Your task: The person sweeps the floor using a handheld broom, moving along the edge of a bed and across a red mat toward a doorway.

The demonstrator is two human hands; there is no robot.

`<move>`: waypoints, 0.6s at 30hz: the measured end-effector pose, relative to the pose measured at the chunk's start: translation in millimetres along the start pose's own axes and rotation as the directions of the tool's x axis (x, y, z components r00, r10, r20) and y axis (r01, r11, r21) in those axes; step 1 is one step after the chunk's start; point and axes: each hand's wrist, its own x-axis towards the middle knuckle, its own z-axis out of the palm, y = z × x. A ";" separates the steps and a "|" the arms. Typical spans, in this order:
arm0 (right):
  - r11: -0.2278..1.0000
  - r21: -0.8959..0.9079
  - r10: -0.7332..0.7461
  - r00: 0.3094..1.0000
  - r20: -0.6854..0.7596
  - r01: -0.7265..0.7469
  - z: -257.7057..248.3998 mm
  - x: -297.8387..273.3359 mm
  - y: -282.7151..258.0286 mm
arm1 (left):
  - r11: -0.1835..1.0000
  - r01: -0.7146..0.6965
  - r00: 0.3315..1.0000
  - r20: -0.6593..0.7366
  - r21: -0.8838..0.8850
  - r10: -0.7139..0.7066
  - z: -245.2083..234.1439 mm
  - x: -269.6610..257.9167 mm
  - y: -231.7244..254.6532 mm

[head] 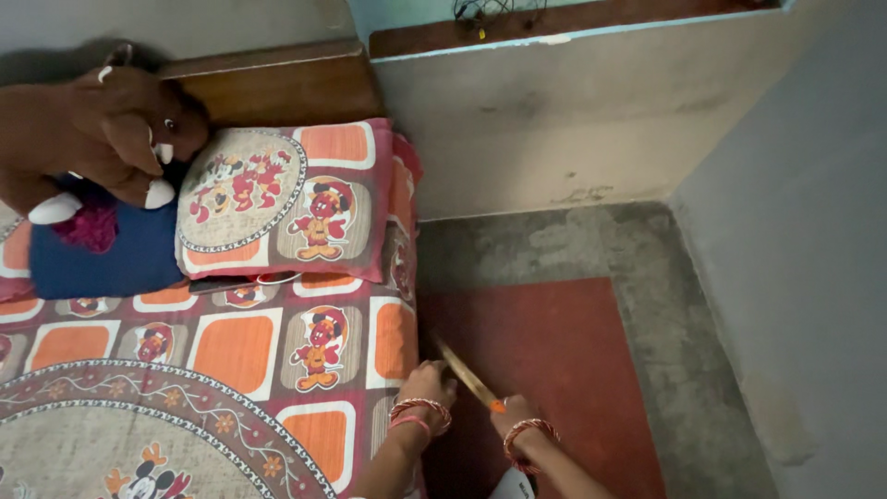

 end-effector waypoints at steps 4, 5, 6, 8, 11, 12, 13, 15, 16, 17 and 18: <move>0.962 0.242 0.122 0.992 0.023 -0.124 -7.8 25.5 25.9 | 1.000 0.000 0.998 -0.063 -0.006 0.000 -1.2 16.1 -11.4; 0.948 0.283 0.152 0.988 0.010 -0.149 -14.6 30.5 37.7 | 1.000 0.014 0.998 -0.063 0.001 -0.013 0.3 18.7 -13.3; 0.937 0.310 0.170 0.985 -0.010 -0.159 -22.2 35.2 47.5 | 1.000 0.020 0.998 -0.060 -0.018 -0.021 0.5 20.6 -16.6; 0.913 0.369 0.213 0.975 -0.061 -0.177 -43.3 42.2 61.0 | 0.998 0.026 0.998 -0.051 -0.059 -0.029 0.7 25.4 -17.0; 0.885 0.432 0.254 0.958 -0.133 -0.175 -69.4 37.2 60.6 | 0.998 0.006 0.995 -0.101 -0.059 -0.012 -0.8 28.6 -9.4; 0.887 0.429 0.258 0.954 -0.150 -0.172 -73.5 31.5 55.8 | 0.999 0.019 0.997 -0.079 -0.036 -0.022 -1.8 27.2 -6.8; 0.889 0.425 0.261 0.951 -0.167 -0.169 -74.9 25.8 48.0 | 1.000 0.028 0.998 -0.061 -0.014 -0.029 -3.9 27.3 -2.9; 0.903 0.404 0.243 0.951 -0.193 -0.148 -68.2 13.2 28.5 | 0.999 0.029 0.998 -0.051 -0.015 -0.030 -6.1 22.4 3.0; 0.906 0.403 0.226 0.953 -0.200 -0.130 -63.7 6.2 20.8 | 0.999 0.021 0.998 -0.060 -0.039 -0.023 -7.0 20.0 6.1; 0.893 0.440 0.198 0.960 -0.196 -0.094 -57.3 0.5 12.3 | 0.998 0.011 0.998 -0.069 -0.058 -0.015 -9.0 19.3 9.0; 0.958 0.284 0.114 0.970 -0.214 -0.050 -55.3 -1.1 3.9 | 0.999 0.000 0.997 -0.076 -0.046 -0.004 -11.1 21.2 13.3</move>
